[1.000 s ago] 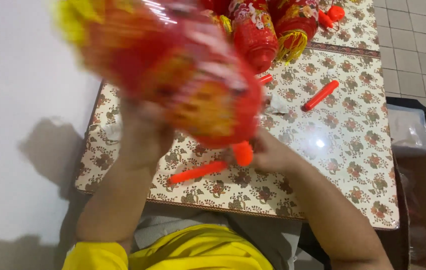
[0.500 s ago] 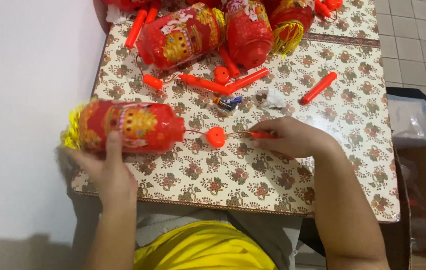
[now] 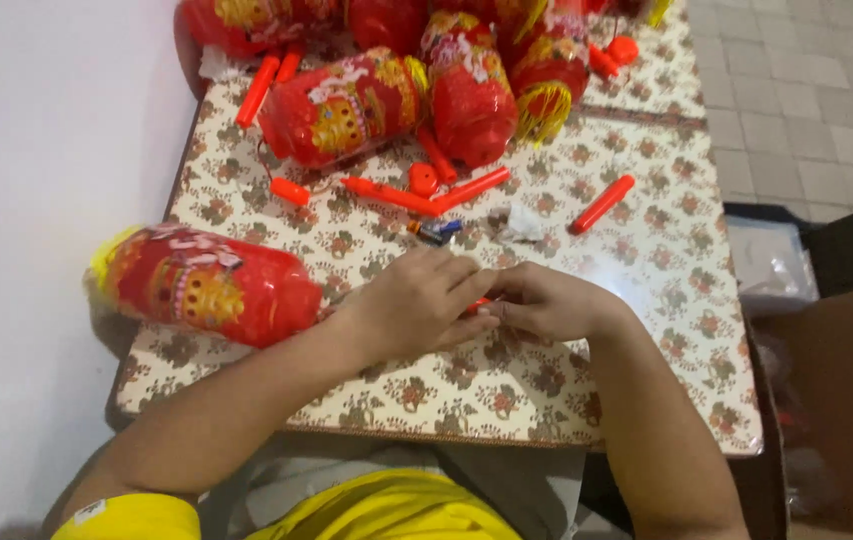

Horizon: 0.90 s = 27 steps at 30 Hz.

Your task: Assembling decorative lanterns by installing batteries and handles, then packing them into individual bags and a shipping box.

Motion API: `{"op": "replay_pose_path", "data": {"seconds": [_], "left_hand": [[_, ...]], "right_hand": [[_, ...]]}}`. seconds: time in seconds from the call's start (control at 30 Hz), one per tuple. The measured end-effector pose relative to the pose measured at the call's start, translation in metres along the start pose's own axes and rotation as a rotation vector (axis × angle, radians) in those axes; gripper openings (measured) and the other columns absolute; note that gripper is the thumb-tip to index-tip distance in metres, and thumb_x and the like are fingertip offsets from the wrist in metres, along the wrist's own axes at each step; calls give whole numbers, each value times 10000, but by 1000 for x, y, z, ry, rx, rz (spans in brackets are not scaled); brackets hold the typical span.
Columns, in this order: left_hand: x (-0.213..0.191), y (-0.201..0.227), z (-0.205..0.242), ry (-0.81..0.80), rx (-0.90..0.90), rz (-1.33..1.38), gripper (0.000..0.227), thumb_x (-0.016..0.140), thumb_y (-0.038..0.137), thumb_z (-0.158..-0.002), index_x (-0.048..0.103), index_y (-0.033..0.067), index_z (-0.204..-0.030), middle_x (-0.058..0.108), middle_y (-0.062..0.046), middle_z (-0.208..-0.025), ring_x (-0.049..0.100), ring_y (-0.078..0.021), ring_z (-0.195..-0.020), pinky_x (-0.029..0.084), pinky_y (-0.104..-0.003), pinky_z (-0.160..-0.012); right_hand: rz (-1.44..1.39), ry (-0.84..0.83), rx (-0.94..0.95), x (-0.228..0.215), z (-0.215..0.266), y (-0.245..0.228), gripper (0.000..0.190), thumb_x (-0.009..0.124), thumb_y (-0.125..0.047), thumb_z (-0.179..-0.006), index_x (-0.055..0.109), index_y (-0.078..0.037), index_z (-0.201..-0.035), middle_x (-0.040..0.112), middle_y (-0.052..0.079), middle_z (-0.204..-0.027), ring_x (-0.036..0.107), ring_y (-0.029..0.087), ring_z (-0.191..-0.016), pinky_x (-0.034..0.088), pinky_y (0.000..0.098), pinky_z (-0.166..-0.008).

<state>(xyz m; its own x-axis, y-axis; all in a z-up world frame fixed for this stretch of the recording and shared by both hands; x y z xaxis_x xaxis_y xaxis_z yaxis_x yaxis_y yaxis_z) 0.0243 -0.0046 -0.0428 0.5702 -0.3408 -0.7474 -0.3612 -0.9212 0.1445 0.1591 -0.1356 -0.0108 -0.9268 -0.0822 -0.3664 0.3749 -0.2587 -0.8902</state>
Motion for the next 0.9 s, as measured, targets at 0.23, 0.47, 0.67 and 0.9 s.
{"op": "replay_pose_path", "data": {"seconds": [0.23,0.47,0.67,0.9], "left_hand": [[17,-32,13,196,46,-113,376,494,355,-1027,557,119,-741,483,-48,-633,545,-235,-577,470,-350,-517],[11,-35,13,151,4,-58,415,523,265,-1010,520,118,-622,497,-38,-541,541,-213,-503,472,-319,-465],[0,-39,7,172,-140,74,438,528,183,-980,612,76,-563,557,-65,-474,592,-200,-468,461,-279,-432],[-9,-37,5,192,-160,87,428,512,169,-998,648,48,-611,574,-94,-501,633,-241,-516,490,-311,-442]], "right_hand": [[-311,-51,107,-8,-23,35,525,497,-330,-1052,771,66,-841,480,98,-380,396,134,-256,327,251,-246],[-218,-12,-60,11,-21,-2,262,634,-194,-1002,780,4,-912,553,35,-458,496,69,-388,385,204,-387],[171,325,-317,12,-18,4,278,752,-200,-918,778,-15,-1124,753,174,-781,715,343,-653,563,431,-629],[-3,258,-139,6,-10,6,212,662,-166,-947,776,2,-1010,714,95,-602,575,164,-489,479,321,-504]]}}
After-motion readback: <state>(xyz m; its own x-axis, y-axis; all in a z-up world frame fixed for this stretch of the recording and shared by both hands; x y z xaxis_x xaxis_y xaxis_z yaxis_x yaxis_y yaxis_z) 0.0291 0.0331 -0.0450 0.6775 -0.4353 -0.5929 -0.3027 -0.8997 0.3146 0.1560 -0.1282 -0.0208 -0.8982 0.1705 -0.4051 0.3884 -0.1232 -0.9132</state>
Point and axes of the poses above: each hand's wrist, its own z-axis away from the middle knuckle, its own x-axis out of the palm, y = z × x, the point moved 2 cm from there along -z, towards the middle knuckle
